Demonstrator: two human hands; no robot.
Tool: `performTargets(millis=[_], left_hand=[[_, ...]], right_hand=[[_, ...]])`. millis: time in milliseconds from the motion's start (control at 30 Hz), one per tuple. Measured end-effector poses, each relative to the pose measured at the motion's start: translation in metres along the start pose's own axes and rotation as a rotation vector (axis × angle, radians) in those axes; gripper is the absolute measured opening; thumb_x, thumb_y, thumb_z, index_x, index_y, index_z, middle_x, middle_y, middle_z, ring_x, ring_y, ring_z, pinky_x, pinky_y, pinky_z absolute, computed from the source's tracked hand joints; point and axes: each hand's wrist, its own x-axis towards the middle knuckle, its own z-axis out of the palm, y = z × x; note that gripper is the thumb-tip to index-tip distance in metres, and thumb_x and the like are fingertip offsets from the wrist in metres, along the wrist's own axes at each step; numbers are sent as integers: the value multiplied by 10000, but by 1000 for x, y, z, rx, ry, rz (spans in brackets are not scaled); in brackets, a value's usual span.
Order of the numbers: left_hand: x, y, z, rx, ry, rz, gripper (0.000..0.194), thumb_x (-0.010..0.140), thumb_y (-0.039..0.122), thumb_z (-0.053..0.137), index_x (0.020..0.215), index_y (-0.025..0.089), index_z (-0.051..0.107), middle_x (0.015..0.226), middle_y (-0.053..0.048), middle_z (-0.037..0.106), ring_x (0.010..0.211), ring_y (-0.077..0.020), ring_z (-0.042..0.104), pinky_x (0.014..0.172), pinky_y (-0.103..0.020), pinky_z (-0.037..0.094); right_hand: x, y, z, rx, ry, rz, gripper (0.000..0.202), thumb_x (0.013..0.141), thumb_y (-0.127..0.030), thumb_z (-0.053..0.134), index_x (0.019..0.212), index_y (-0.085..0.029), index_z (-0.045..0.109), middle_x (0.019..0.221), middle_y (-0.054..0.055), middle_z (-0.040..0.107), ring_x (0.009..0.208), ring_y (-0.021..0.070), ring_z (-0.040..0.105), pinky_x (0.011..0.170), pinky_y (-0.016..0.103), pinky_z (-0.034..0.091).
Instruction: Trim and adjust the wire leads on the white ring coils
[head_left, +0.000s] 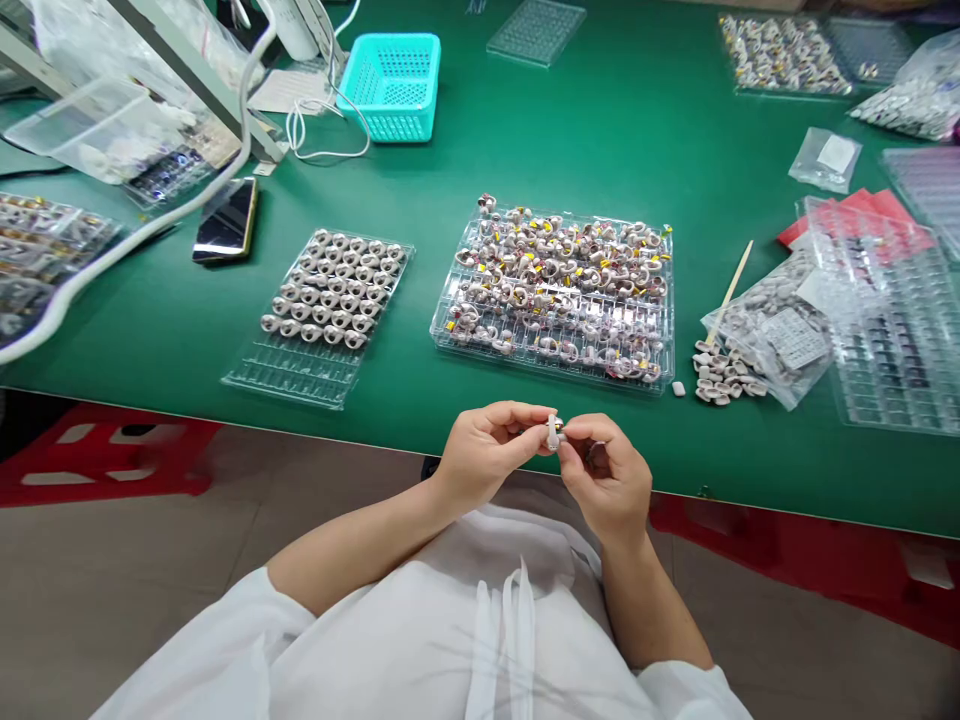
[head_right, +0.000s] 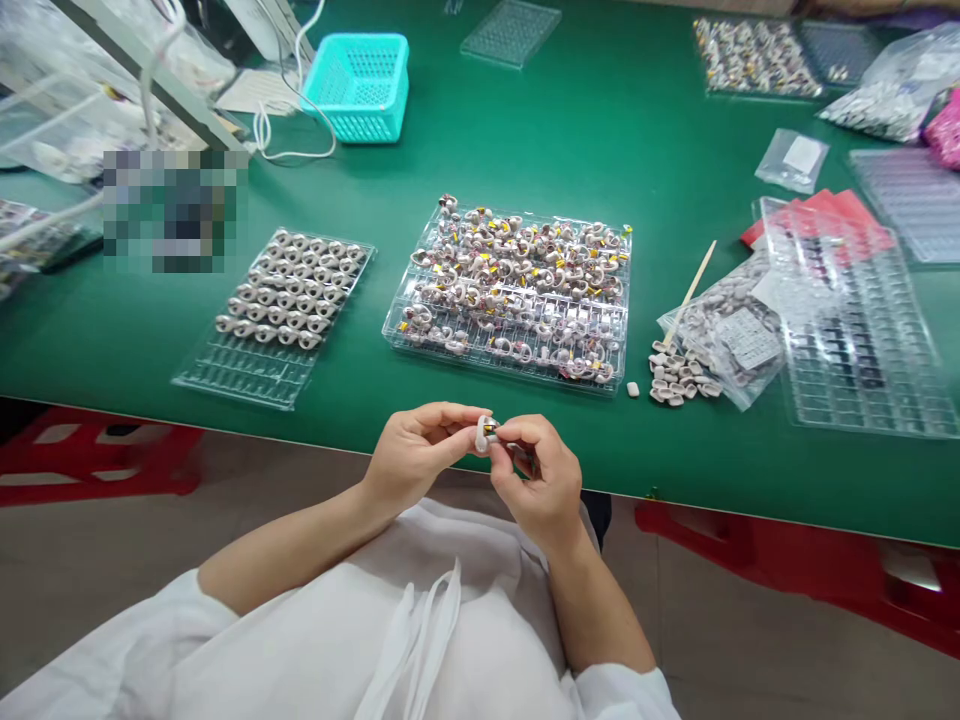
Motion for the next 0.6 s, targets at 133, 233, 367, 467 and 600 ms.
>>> performTargets(millis=[133,233,367,467,600], left_hand=[[-1,3,2,-15,-15,-13,180,675,218,867,818,135,795,728,-32,786,634,-133,724,633,-227,639],[-1,4,2,-7,-28,-7,178,678,225,865,810,129,792,697,-33,777,609,-130,714,622,-226,630],[0,3,1,13,-33,14,174,685,223,859,818,130,795,696,-35,778,615,-129,714,629,-222,625],[0,2,-1,57,-35,41,161,699,206,844,831,127,800,710,-43,781,629,-134,719,635,-221,623],[1,0,-3,121,-35,95,145,721,181,817,853,123,806,744,-57,779,650,-147,727,640,-232,623]], right_hand=[[1,-1,-2,99,-11,13,136,887,-140,656,983,-236,658,939,37,638,751,139,614,569,243,485],[2,0,0,176,4,24,131,903,-148,647,994,-241,662,949,37,635,724,128,607,572,246,491],[1,1,0,170,9,28,137,912,-153,646,1009,-246,671,959,34,640,710,120,606,569,246,489],[2,1,-1,147,26,18,150,909,-145,652,1008,-253,689,953,32,646,732,128,615,576,251,494],[2,3,-1,126,54,-13,165,895,-128,672,989,-256,717,926,34,657,739,135,617,548,252,477]])
